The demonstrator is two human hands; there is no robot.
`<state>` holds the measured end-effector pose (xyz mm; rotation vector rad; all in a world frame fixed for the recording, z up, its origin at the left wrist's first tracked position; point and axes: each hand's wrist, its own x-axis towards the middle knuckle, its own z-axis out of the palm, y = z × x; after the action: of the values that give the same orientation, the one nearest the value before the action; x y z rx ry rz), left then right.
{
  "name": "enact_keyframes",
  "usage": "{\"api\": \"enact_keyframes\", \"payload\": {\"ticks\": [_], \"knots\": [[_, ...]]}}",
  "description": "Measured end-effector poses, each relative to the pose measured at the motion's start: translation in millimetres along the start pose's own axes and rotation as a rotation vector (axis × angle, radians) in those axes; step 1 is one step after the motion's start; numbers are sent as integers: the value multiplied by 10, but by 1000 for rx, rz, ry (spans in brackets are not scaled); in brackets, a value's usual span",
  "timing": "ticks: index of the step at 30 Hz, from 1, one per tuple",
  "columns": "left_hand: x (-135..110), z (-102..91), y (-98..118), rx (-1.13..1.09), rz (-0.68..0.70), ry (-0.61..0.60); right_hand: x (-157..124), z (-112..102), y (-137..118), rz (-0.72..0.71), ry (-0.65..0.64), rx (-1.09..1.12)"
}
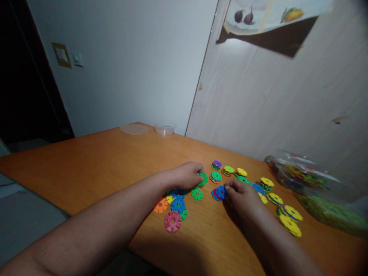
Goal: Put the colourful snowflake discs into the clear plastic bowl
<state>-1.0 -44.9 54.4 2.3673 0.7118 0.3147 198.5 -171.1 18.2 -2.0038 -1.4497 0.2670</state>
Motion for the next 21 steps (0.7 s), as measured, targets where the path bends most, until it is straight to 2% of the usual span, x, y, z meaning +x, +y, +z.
{"api": "enact_keyframes", "payload": {"ticks": [7,11,15,21], "knots": [[15,175,48,-127,-22,-45,-42,-35,-129,-26,-7,-207],[19,245,90,-176,-66,-96,-32,-12,-105,-11,-18,-193],[18,259,100,-222,-38,-150,-21,28,-71,0,-16,-163],[38,308,63,-298,-23,-135,-39,18,-116,1,-5,-160]]}}
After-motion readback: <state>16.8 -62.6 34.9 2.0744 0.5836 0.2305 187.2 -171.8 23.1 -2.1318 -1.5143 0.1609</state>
